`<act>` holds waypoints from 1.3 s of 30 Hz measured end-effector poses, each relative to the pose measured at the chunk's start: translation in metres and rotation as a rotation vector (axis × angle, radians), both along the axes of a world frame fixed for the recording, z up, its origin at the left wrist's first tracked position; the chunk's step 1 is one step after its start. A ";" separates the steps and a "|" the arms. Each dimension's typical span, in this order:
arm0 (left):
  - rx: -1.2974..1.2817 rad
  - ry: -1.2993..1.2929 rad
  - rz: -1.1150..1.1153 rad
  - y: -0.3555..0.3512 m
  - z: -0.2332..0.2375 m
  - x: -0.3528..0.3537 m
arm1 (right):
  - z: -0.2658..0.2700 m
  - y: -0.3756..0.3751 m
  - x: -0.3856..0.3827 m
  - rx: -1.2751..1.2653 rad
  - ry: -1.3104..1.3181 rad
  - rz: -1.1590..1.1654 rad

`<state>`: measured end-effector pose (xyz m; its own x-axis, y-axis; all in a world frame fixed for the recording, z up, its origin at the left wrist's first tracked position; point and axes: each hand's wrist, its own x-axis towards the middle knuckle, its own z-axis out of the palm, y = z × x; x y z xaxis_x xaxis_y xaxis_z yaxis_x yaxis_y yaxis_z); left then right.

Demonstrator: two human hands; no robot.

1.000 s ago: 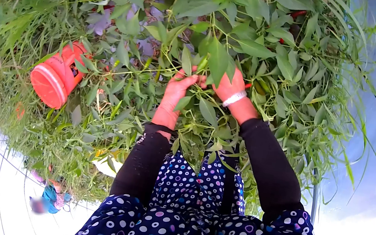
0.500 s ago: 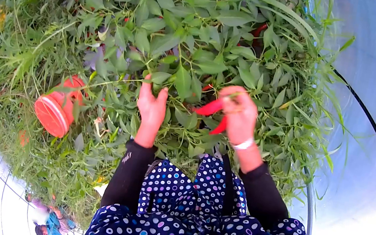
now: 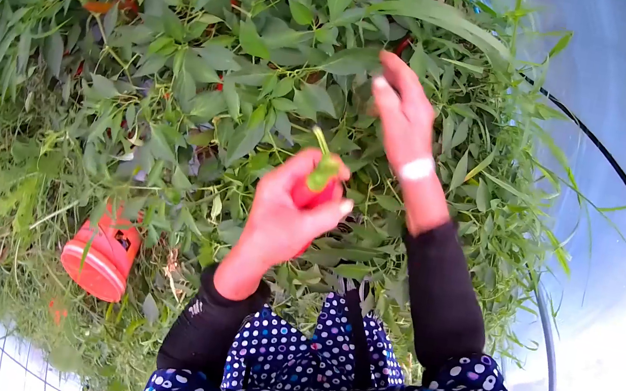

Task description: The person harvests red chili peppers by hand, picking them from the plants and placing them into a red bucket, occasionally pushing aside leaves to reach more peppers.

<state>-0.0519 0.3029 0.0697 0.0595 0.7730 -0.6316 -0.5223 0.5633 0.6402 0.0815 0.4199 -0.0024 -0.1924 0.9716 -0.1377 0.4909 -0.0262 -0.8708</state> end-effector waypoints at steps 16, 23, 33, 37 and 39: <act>-0.304 0.015 0.590 -0.046 -0.122 -0.018 | -0.070 -0.010 0.016 -0.044 -0.441 0.533; -0.232 -0.023 0.527 -0.053 -0.137 -0.012 | -0.149 0.037 0.101 -0.338 -1.190 0.828; -0.189 -0.041 0.537 -0.051 -0.149 -0.001 | -0.154 -0.056 0.147 -0.349 -0.826 0.520; -0.144 0.004 0.469 -0.055 -0.154 0.001 | -0.110 -0.073 0.123 -0.564 -0.479 -0.086; -0.153 0.002 0.474 -0.055 -0.152 0.003 | -0.091 -0.084 0.117 -0.512 -0.192 -0.291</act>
